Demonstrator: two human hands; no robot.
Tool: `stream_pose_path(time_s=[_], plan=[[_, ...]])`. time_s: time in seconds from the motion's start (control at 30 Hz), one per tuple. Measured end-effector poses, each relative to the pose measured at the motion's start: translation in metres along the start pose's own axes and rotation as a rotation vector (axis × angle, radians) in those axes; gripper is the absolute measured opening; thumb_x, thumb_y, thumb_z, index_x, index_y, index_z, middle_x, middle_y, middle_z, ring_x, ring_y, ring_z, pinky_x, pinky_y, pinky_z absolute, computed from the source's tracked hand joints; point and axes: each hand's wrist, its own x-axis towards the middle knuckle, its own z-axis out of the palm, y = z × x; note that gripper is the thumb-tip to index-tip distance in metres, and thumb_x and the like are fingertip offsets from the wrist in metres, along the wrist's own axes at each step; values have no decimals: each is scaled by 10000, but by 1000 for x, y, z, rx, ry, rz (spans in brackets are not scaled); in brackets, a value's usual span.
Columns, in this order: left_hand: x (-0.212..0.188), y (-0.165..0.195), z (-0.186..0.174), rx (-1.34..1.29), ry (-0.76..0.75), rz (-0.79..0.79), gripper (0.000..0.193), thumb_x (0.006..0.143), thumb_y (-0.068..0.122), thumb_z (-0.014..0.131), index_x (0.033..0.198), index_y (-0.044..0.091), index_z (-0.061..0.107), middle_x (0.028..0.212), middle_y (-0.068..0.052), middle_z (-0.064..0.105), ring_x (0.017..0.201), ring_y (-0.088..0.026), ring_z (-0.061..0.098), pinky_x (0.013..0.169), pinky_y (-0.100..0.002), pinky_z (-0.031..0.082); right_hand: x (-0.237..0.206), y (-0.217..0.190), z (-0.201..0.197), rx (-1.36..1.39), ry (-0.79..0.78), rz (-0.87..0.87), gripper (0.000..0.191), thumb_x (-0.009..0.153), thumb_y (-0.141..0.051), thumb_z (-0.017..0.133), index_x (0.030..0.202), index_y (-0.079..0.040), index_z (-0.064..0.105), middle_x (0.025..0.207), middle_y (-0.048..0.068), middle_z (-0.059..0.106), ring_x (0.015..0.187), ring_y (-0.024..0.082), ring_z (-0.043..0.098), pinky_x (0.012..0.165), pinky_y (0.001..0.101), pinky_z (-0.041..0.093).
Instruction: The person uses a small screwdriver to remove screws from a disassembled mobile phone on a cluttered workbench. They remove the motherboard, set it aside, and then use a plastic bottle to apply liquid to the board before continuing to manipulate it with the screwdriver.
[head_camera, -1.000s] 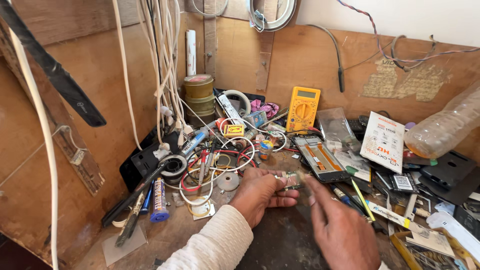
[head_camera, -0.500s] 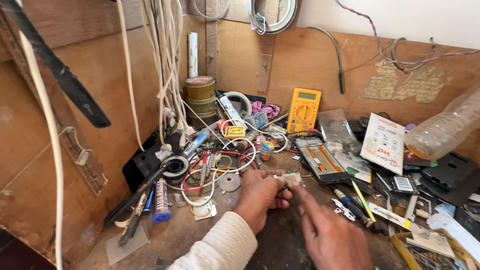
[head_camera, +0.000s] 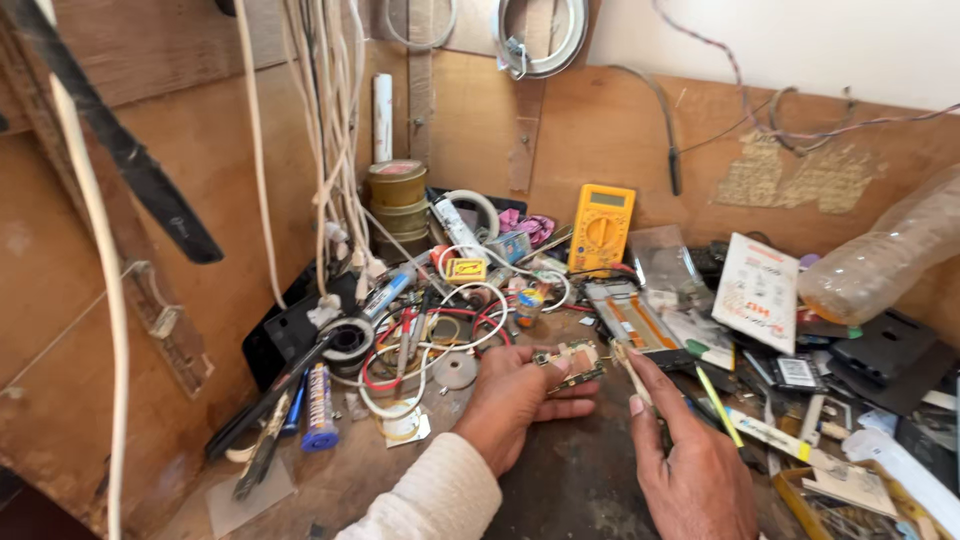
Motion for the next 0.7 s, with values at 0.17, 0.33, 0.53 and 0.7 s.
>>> stream_pose_path(time_s=[0.17,0.33,0.53,0.7], plan=[[2,-1,-4,-21,-10,-3,273,937,55,634,1160,-99,662,1058,-166,760,911,-269,767,765,-355,669,-1,2,1,-92,-138,88,519,981,-379,610,1472,-524,521,847,218,749,874,384,751,768,512,581],[5,-7,-5,-24,8,8,235,940,31,615,1127,-103,661,1038,-184,761,877,-279,770,764,-371,669,-3,4,4,-121,-149,-101,582,919,-354,621,1466,-521,511,921,143,764,810,345,761,717,507,598],[8,-8,-3,-45,76,-11,155,938,5,588,1064,-70,640,1002,-186,754,822,-282,768,729,-382,671,-3,4,8,-322,-206,-118,611,918,-359,624,1484,-536,476,924,86,775,786,285,765,697,471,612],[6,-6,-1,11,74,-20,152,947,33,663,1043,-85,669,966,-168,752,798,-257,757,712,-359,652,-3,6,6,-228,-157,-157,612,897,-331,658,1465,-503,513,923,92,781,747,296,762,619,481,605]])
